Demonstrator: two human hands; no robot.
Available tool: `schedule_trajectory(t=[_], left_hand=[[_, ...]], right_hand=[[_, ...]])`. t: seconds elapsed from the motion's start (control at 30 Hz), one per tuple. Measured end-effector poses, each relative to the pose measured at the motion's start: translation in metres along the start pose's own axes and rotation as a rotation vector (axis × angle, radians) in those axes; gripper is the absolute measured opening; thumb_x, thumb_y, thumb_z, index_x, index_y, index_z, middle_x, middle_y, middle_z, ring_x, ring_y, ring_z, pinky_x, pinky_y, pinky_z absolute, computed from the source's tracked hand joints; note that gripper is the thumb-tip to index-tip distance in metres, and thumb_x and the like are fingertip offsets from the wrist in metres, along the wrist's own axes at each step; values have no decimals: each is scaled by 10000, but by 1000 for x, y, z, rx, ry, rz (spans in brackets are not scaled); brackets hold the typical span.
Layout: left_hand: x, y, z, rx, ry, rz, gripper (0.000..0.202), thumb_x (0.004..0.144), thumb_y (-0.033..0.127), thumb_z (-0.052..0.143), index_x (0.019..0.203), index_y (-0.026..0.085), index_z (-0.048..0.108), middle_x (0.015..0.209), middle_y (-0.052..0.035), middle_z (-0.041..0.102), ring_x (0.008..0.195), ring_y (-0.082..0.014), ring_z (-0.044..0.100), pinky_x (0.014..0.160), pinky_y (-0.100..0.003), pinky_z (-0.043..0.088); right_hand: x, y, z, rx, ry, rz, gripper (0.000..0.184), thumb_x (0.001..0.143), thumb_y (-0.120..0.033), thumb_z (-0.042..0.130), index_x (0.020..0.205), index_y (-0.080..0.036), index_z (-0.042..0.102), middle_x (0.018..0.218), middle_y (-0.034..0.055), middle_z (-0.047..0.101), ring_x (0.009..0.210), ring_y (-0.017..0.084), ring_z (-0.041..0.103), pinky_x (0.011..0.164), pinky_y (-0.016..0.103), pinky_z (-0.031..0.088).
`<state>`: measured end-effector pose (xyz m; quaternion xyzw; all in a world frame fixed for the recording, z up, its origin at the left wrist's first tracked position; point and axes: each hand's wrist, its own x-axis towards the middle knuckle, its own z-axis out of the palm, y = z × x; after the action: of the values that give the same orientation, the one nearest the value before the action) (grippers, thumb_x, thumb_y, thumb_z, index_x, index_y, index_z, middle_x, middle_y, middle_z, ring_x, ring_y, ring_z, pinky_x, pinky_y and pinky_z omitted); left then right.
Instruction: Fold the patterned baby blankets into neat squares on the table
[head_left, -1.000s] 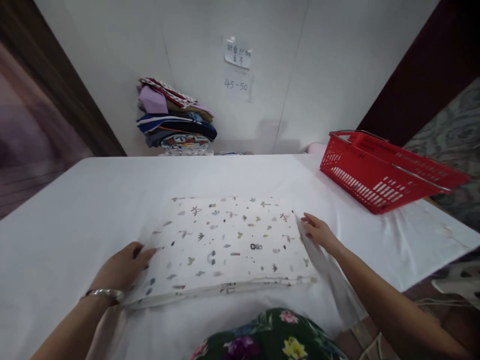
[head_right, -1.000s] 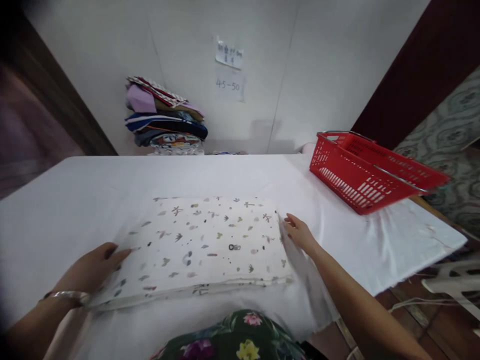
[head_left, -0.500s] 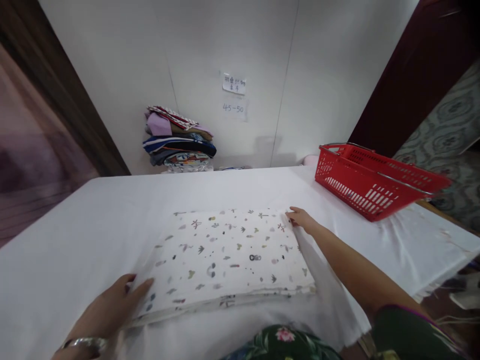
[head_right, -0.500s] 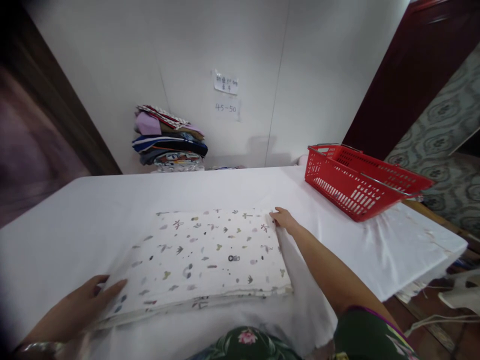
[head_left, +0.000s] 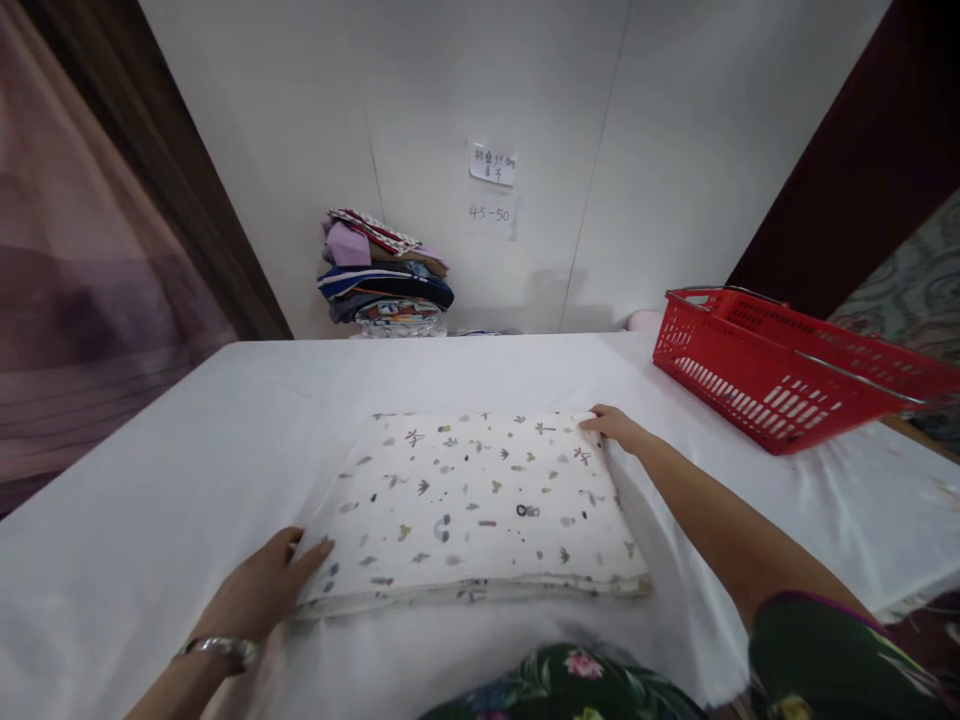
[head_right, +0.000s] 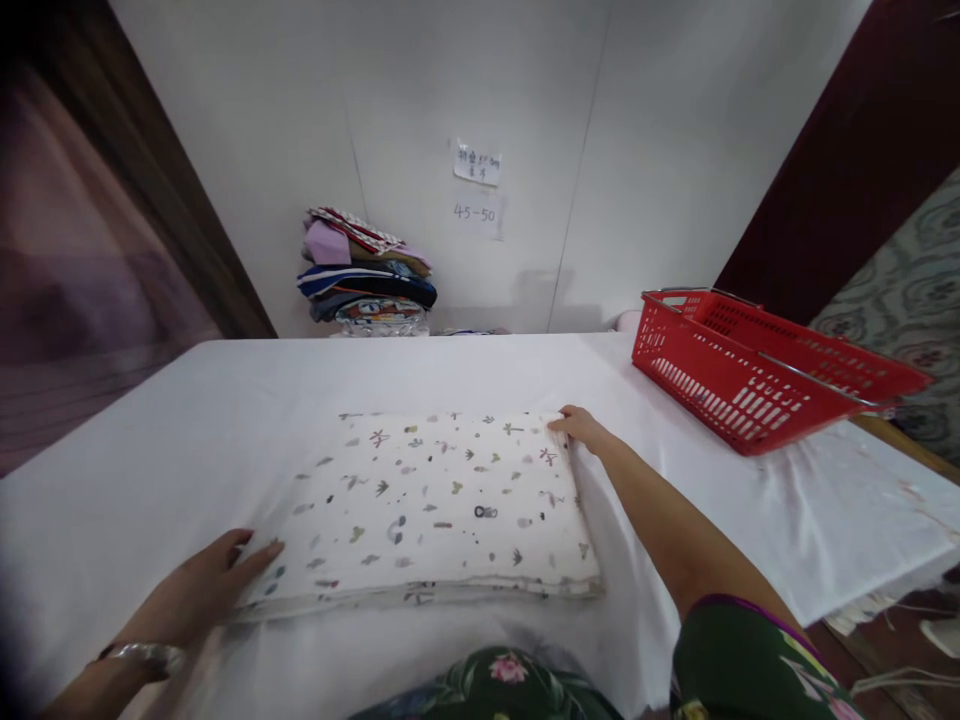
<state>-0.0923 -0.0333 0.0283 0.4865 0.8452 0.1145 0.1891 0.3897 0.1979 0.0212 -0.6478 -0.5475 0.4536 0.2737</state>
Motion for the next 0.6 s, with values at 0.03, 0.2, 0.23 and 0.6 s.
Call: schedule_trajectory(t=[0.03,0.2,0.23,0.6], left_hand=[[-1,2,-1,7,-29,-14,639,706,631,414,1047,114,572,931,-163,667,822,-312,639,743,-411,482],[-5,12,-4,60,-90,-43,670,731,618,378,1144,109,515,1019,-171,638,904,-312,613,794,-399,458],[-4,15,-4,65,-92,-46,668,732,613,379,1152,111,510,1028,-171,635,909,-310,611,796,-395,457],[-5,48,10,45,-102,-31,696,741,659,389,1203,145,472,1004,-133,624,934,-302,602,802,-401,460]], right_hand=[[-1,0,0,4,3,-9,277,590,-239,703,834,-159,600,813,44,644,736,157,582,555,209,445],[7,-4,-3,76,38,3,362,558,-252,731,874,-163,577,794,48,639,689,166,585,528,230,455],[13,-8,-5,99,46,-1,357,556,-242,734,866,-158,579,790,54,641,682,166,588,536,237,462],[55,-3,-3,-150,293,-52,651,639,-287,712,1233,-139,490,1185,143,562,1058,269,532,884,385,438]])
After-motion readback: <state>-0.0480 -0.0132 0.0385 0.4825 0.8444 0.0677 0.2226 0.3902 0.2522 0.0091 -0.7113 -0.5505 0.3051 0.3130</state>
